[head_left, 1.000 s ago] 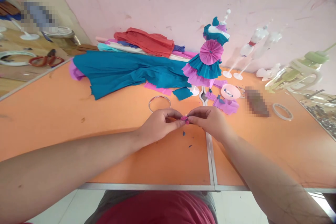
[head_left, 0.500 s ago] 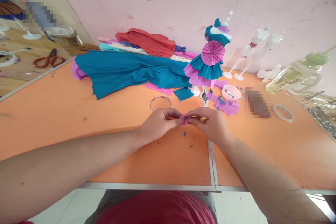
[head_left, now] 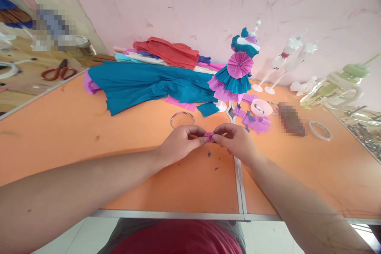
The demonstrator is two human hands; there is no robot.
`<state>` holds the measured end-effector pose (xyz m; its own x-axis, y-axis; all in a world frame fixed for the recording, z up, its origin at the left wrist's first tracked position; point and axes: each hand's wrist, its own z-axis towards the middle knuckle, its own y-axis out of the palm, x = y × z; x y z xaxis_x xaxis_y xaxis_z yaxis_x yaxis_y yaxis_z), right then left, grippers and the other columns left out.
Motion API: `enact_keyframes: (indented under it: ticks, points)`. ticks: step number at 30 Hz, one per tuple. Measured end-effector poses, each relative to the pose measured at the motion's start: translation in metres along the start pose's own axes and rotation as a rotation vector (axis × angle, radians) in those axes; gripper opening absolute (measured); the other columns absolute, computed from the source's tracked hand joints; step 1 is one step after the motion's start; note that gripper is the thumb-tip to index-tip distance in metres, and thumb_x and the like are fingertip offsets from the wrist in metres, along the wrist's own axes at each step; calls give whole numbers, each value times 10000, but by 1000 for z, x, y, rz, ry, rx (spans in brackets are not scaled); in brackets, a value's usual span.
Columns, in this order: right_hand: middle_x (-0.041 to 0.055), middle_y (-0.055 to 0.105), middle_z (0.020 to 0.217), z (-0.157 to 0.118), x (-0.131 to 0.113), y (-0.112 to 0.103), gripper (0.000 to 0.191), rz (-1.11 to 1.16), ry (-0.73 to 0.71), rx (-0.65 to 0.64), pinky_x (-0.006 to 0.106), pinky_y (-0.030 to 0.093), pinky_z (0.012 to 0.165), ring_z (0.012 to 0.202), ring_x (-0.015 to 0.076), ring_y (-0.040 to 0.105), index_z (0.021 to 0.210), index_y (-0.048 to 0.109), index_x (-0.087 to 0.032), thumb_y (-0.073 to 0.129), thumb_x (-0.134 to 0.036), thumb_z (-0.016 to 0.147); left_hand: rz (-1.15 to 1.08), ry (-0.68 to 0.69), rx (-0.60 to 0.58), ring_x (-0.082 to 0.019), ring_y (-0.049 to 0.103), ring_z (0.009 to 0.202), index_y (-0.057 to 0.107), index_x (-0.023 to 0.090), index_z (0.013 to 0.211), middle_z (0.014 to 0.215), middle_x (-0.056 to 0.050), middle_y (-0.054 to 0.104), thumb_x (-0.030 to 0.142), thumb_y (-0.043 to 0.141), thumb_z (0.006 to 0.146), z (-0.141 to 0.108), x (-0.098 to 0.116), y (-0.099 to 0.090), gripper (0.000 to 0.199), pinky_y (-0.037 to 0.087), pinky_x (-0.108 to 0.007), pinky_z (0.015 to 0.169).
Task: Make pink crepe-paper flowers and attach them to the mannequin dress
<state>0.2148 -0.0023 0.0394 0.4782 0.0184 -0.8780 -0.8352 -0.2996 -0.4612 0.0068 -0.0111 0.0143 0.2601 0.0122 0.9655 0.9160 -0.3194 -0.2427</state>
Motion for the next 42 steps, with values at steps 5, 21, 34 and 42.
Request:
enact_keyframes:
  ticks: [5, 21, 34, 42]
  points:
    - [13, 728, 769, 0, 0, 2, 214, -38, -101, 44, 259, 476, 583, 631, 122, 596, 798, 728, -211, 703, -423, 810, 25, -7, -14, -296, 692, 1010, 768, 205, 977, 1014, -51, 781, 544, 696, 824, 0, 0, 0, 379, 495, -364, 852]
    - [69, 723, 1087, 0, 3, 9, 384, 207, 24, -60, 230, 476, 457, 851, 205, 695, 1074, 672, -235, 770, -424, 755, -37, 20, 72, -288, 675, 1052, 775, 222, 1002, 1037, -41, 779, 542, 691, 839, -1, 0, 1, 368, 498, -358, 900]
    - [12, 650, 640, 1, 7, 6, 369, 195, 79, 42, 242, 327, 443, 583, 151, 562, 927, 682, -223, 735, -557, 780, 4, 86, 13, -272, 658, 1135, 762, 247, 1112, 1169, -49, 744, 540, 659, 878, 1, -1, 2, 388, 516, -365, 959]
    - [9, 654, 797, -4, -6, -11, 238, 68, 59, -179, 248, 355, 525, 642, 110, 520, 824, 686, -197, 731, -424, 769, -23, 84, 8, -289, 655, 1139, 742, 252, 1137, 1190, -68, 728, 526, 652, 878, 1, -4, 2, 388, 516, -386, 981]
